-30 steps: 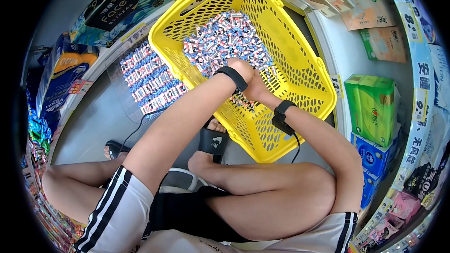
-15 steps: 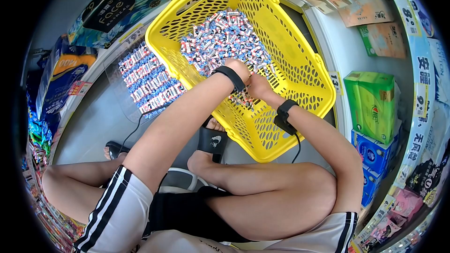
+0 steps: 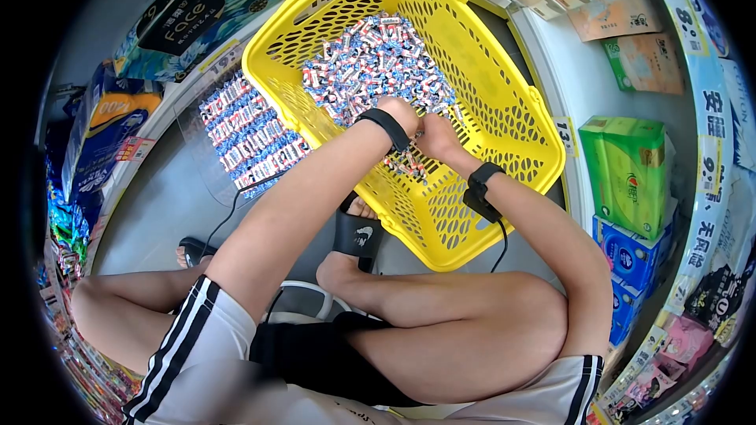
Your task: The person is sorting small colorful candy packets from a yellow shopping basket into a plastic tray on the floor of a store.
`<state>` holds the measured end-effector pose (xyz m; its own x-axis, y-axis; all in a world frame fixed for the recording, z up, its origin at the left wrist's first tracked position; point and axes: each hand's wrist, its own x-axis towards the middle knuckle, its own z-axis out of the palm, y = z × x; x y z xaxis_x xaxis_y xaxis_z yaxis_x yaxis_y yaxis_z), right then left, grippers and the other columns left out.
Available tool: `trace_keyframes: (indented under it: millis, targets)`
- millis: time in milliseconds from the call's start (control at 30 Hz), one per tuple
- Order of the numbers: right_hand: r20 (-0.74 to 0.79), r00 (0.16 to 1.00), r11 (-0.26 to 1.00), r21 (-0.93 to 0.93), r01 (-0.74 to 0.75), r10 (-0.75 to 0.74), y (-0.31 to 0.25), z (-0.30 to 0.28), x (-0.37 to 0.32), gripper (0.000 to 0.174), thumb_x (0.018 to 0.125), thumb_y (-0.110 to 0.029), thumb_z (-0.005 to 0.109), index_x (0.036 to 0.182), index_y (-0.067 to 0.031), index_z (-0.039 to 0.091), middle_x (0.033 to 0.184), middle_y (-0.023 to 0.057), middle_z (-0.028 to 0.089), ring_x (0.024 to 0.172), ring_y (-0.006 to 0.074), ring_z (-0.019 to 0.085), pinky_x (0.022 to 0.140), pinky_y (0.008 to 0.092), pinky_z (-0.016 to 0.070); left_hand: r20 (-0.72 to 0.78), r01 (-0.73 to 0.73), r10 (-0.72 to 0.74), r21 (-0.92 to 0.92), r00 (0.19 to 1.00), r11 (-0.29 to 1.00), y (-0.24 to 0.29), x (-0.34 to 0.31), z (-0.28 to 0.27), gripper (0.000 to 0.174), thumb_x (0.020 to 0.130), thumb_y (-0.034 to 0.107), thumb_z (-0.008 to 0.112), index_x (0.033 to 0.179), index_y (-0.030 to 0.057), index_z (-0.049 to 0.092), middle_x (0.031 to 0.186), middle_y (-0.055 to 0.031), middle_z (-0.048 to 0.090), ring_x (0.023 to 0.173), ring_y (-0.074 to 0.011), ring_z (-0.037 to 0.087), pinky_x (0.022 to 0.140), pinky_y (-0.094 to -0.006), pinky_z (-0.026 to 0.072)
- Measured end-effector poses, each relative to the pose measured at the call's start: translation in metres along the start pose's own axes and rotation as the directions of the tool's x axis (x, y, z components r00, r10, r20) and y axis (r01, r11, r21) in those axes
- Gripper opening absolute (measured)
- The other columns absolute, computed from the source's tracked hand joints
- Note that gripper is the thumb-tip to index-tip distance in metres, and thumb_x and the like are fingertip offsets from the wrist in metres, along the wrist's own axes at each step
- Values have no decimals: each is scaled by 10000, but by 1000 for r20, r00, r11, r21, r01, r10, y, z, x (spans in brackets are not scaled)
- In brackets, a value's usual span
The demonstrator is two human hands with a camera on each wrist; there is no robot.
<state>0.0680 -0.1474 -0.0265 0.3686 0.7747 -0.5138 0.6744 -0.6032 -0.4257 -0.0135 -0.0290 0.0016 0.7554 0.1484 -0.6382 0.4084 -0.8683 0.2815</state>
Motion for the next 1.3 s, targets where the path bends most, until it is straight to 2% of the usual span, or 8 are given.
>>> trace_keyframes:
  millis: [133, 300, 400, 600, 800, 933, 1067, 1300]
  targets:
    - [27, 999, 999, 22, -34, 33, -4, -1, 0, 213, 790, -66, 744, 984, 17, 767, 1011, 257, 737, 1003, 405, 711, 880, 457, 568, -20, -55, 56, 59, 998, 997, 0, -1, -3, 287, 980, 340, 592, 1072, 156, 792, 1103, -91, 770, 1030, -277, 738, 854, -439, 585]
    - [9, 999, 999, 25, 45, -45, -5, -1, -5, 608, 756, -292, 859, 1278, -86, 623, 1187, 165, 723, 1123, 384, 672, 944, 439, 539, -101, -224, 251, 225, 963, 948, -12, 26, 26, 229, 888, 246, 666, 989, 91, 802, 994, -117, 783, 929, -309, 755, 797, -444, 596]
    - [73, 995, 998, 15, 65, -66, -9, -8, -3, 609, 788, -371, 839, 1298, -121, 618, 1261, 149, 697, 1166, 368, 657, 975, 428, 525, -125, -153, 152, 5, 980, 988, 2, -2, -8, 219, 876, 208, 660, 989, 92, 809, 1013, -133, 781, 926, -310, 756, 793, -450, 594]
    - [151, 944, 948, 168, 268, -294, 31, 14, 29, 477, 848, -294, 818, 1260, -110, 664, 1259, 143, 705, 1217, 301, 651, 1007, 409, 509, -216, -223, 259, 177, 941, 959, -11, 54, 30, 219, 843, 217, 662, 951, 114, 822, 993, -120, 786, 935, -283, 755, 796, -405, 591]
    - [269, 882, 922, 95, 375, -386, -23, -12, 21, 421, 856, -241, 810, 1231, -97, 682, 1272, 150, 700, 1220, 286, 649, 1012, 402, 505, -184, -207, 228, 124, 956, 970, -3, 16, -11, 206, 821, 197, 700, 965, 116, 822, 1012, -117, 786, 950, -280, 753, 792, -400, 592]
    - [248, 899, 909, 307, 282, -362, -14, -19, 44, 385, 862, -205, 805, 1212, -89, 695, 1281, 154, 697, 1221, 276, 648, 1015, 397, 502, 18, 55, -53, -230, 998, 972, 5, -35, -59, 415, 842, 222, 785, 1228, 74, 746, 1226, -101, 737, 1070, -305, 733, 815, -596, 581]
    - [-79, 866, 857, 124, 500, -494, -56, -46, 13, 265, 854, -80, 783, 1113, -48, 734, 1132, 152, 756, 1037, 220, 715, 897, 385, 549, -554, -174, 105, -74, 826, 982, -27, -113, -50, 141, 825, 50, 707, 946, 55, 780, 988, -134, 771, 950, -314, 756, 757, -409, 613]
    - [-15, 945, 865, 399, 305, -326, -122, -79, -21, 178, 867, 36, 726, 1045, 28, 721, 954, 67, 752, 909, 99, 667, 807, 311, 527, -813, -258, 112, -48, 572, 965, -56, -173, -41, 157, 752, -30, 680, 888, 30, 730, 885, -147, 724, 885, -347, 730, 757, -423, 599]
